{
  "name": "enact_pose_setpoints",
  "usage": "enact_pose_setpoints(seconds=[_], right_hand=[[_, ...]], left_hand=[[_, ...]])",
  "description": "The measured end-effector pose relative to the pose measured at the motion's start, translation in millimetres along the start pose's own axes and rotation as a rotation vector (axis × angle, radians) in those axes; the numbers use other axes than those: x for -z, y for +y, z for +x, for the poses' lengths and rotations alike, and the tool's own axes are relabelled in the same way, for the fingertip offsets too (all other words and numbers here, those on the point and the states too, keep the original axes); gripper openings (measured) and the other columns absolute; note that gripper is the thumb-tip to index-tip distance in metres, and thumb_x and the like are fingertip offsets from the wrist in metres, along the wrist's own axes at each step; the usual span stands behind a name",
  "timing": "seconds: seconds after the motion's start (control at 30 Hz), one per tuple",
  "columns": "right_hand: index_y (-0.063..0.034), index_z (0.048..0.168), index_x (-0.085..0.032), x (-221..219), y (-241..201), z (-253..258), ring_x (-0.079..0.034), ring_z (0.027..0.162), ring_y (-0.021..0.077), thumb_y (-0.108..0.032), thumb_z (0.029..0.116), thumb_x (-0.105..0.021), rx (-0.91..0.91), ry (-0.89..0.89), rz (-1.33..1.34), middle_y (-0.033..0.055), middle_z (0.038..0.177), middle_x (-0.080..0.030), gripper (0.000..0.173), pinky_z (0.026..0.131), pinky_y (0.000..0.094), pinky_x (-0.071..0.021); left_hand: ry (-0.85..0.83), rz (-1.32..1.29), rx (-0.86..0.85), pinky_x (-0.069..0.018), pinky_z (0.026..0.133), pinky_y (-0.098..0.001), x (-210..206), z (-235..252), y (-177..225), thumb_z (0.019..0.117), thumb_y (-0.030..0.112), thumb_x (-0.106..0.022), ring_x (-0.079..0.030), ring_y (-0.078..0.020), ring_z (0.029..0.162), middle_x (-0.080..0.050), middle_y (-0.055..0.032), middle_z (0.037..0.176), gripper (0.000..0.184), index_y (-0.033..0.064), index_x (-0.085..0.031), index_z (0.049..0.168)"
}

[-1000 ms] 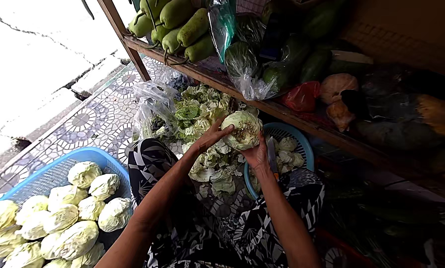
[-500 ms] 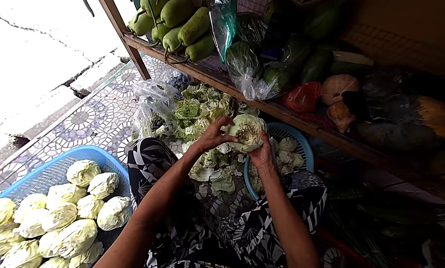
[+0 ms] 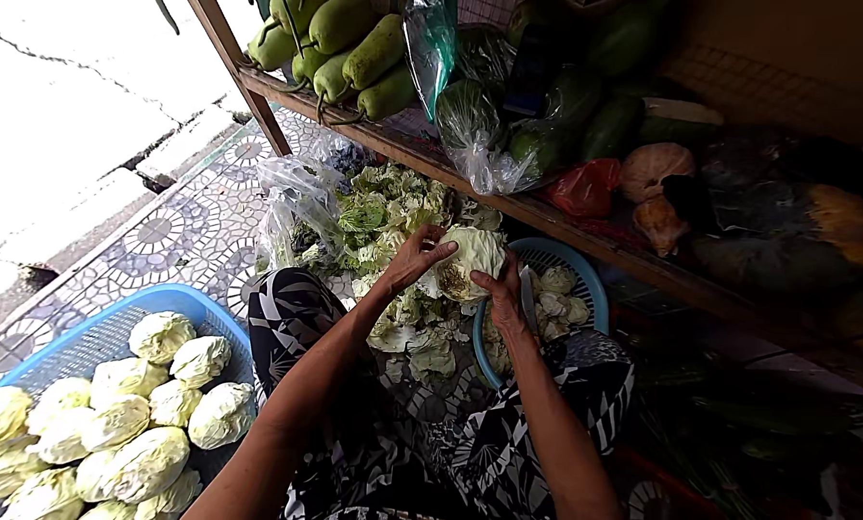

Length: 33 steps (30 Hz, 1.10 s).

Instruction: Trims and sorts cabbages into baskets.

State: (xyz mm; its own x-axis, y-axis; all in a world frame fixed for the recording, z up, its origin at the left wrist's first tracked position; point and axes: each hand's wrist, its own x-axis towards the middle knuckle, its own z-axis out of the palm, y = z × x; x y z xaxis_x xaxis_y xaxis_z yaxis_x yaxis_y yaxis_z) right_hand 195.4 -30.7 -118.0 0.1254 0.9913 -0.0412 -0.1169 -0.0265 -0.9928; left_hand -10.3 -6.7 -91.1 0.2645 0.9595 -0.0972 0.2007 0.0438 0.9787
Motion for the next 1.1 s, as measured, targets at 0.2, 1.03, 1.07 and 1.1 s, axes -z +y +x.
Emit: enact_pose_setpoints(seconds=[0.2, 1.03, 1.07, 1.1], right_hand=[[-0.01, 0.153, -0.037, 11.5, -5.9, 1.8, -0.057, 0.125, 0.0154, -0.022, 0.0583, -0.088, 0.059, -0.114, -0.116, 0.0129, 0.142, -0.054, 0.108, 0.101, 0.0341, -0.0525], [-0.0097, 0.149, -0.04, 3.5, -3.9, 5.2, -0.062, 0.109, 0.0144, -0.024, 0.0857, -0.06, -0.213, 0.017, 0.218, 0.0107, 0.127, -0.06, 0.068, 0.092, 0.0341, -0.0544], [-0.0089, 0.147, -0.042, 2.4, -6.5, 4.4, -0.064, 0.105, 0.014, -0.024, 0.0888, -0.057, -0.234, 0.035, 0.243, 0.0103, 0.122, -0.061, 0.062, 0.089, 0.0331, -0.0555], [-0.008, 0.145, -0.043, 2.4, -9.7, 4.0, -0.064, 0.102, 0.0138, -0.023, 0.092, -0.054, -0.253, 0.049, 0.272, 0.0099, 0.118, -0.062, 0.056, 0.087, 0.0325, -0.056]], left_hand=[[0.068, -0.166, 0.037, -0.0587, 0.073, -0.044, 3.9, 2.8, -3.9, 0.1048, 0.031, -0.057, -0.065, -0.0236, 0.089, -0.061, -0.0111, 0.112, 0.026, 0.01, -0.059, 0.12], [0.069, 0.06, -0.064, -0.0543, 0.073, -0.0348, 8.2, 6.4, -5.0, 0.1063, 0.005, -0.046, -0.061, -0.0174, 0.08, -0.062, -0.0133, 0.113, 0.027, 0.0066, -0.07, 0.118], [0.057, 0.123, -0.122, -0.054, 0.078, -0.0368, 9.1, 7.0, -6.8, 0.1056, 0.005, -0.047, -0.062, -0.0196, 0.088, -0.06, -0.0149, 0.117, 0.027, 0.0072, -0.071, 0.12], [0.038, 0.16, -0.185, -0.0529, 0.083, -0.0379, 9.6, 10.4, -9.9, 0.1041, 0.004, -0.049, -0.061, -0.0217, 0.099, -0.058, -0.0164, 0.123, 0.028, 0.0076, -0.071, 0.121]])
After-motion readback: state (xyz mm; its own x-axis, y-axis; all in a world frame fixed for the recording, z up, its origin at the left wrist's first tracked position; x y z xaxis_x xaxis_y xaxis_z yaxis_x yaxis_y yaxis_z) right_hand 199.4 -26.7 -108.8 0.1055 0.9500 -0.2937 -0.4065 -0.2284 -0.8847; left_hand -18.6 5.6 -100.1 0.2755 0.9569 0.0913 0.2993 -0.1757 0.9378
